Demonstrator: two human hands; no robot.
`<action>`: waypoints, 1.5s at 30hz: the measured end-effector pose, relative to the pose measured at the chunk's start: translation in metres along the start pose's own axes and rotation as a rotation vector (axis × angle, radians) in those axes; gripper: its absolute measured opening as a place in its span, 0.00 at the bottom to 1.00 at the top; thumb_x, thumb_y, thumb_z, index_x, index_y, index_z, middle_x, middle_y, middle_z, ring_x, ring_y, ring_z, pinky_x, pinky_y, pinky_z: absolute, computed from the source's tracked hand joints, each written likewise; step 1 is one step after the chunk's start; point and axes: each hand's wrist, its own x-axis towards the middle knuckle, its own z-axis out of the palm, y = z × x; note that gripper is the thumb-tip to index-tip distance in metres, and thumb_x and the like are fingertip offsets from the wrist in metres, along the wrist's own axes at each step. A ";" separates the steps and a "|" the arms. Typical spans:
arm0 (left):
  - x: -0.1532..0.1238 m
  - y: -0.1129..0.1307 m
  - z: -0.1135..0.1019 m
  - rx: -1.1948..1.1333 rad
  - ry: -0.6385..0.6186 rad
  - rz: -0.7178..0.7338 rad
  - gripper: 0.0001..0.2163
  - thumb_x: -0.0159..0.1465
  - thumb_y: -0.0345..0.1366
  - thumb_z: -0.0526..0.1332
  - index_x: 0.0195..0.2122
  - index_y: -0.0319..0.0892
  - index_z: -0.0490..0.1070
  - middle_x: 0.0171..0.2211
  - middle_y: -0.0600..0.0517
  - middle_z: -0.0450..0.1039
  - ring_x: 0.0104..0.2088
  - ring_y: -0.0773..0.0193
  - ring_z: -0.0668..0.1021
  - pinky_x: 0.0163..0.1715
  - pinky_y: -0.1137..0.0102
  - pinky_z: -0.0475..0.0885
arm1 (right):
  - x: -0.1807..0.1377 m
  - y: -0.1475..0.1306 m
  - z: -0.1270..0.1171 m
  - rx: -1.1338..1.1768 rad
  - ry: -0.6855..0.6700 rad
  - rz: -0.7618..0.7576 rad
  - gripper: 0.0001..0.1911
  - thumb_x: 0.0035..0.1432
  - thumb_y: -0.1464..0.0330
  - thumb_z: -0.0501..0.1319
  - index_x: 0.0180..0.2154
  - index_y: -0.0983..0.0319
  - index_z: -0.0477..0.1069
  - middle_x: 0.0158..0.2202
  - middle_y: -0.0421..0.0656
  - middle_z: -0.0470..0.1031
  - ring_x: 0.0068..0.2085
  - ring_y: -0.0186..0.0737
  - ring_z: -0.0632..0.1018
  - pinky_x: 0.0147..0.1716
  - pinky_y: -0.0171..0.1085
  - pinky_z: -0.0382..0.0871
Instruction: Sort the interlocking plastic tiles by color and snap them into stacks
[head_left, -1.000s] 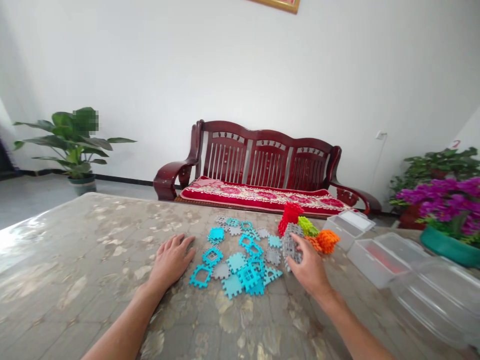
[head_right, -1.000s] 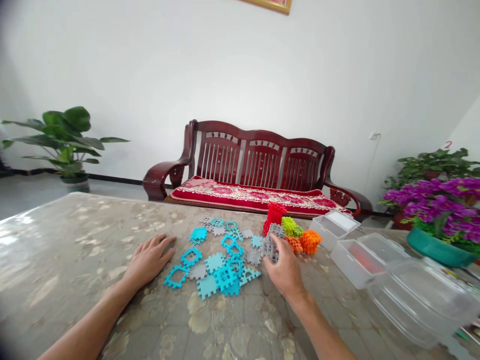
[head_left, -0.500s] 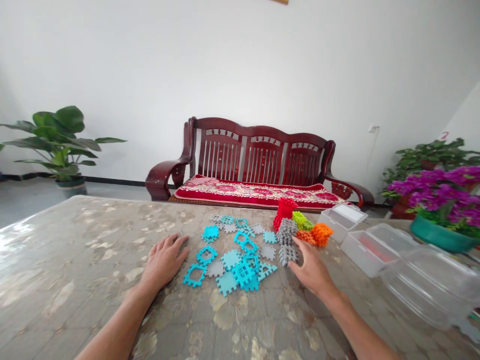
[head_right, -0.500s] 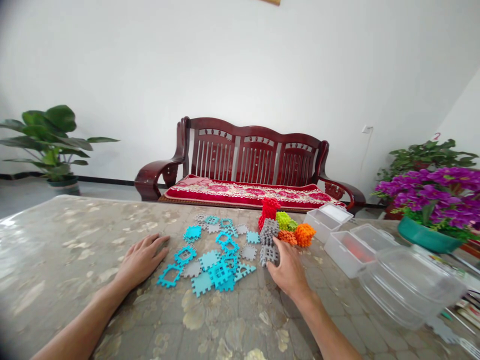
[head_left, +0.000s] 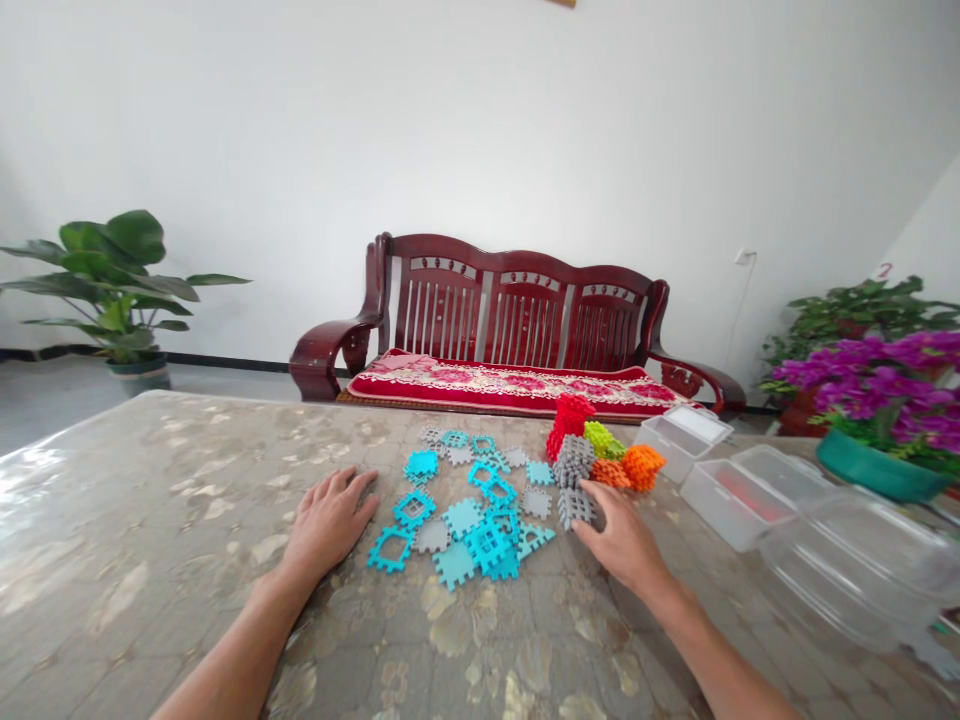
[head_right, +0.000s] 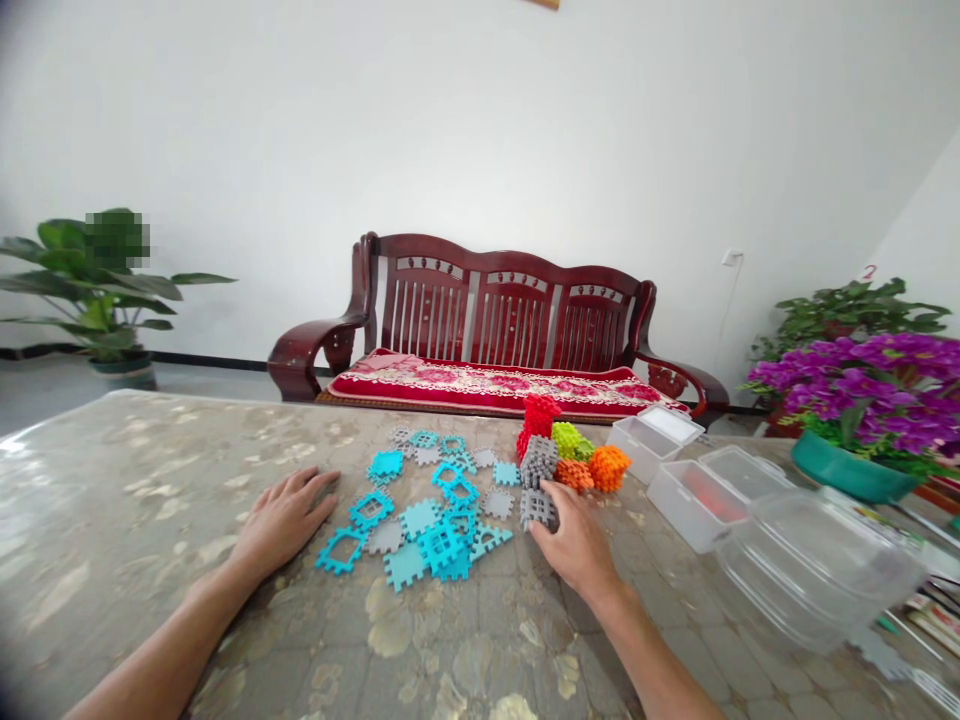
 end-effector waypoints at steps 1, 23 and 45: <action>0.000 0.000 0.000 0.007 -0.004 0.000 0.21 0.67 0.44 0.49 0.59 0.50 0.68 0.61 0.45 0.66 0.63 0.52 0.66 0.62 0.56 0.59 | 0.001 0.000 -0.001 -0.015 -0.005 0.001 0.26 0.52 0.64 0.62 0.54 0.58 0.71 0.55 0.48 0.74 0.55 0.51 0.73 0.57 0.50 0.65; 0.001 0.001 -0.001 -0.014 0.007 0.005 0.21 0.67 0.43 0.50 0.59 0.49 0.69 0.61 0.45 0.67 0.62 0.51 0.67 0.61 0.55 0.60 | 0.085 0.015 -0.025 0.214 0.161 0.097 0.33 0.49 0.61 0.64 0.58 0.60 0.67 0.51 0.50 0.77 0.51 0.49 0.77 0.54 0.50 0.69; -0.001 0.003 -0.003 -0.010 0.011 -0.004 0.21 0.67 0.42 0.50 0.59 0.48 0.69 0.61 0.44 0.66 0.62 0.50 0.67 0.61 0.55 0.60 | 0.065 -0.096 0.016 -0.421 -0.600 -0.266 0.28 0.50 0.77 0.59 0.54 0.57 0.70 0.51 0.48 0.77 0.52 0.50 0.75 0.49 0.43 0.66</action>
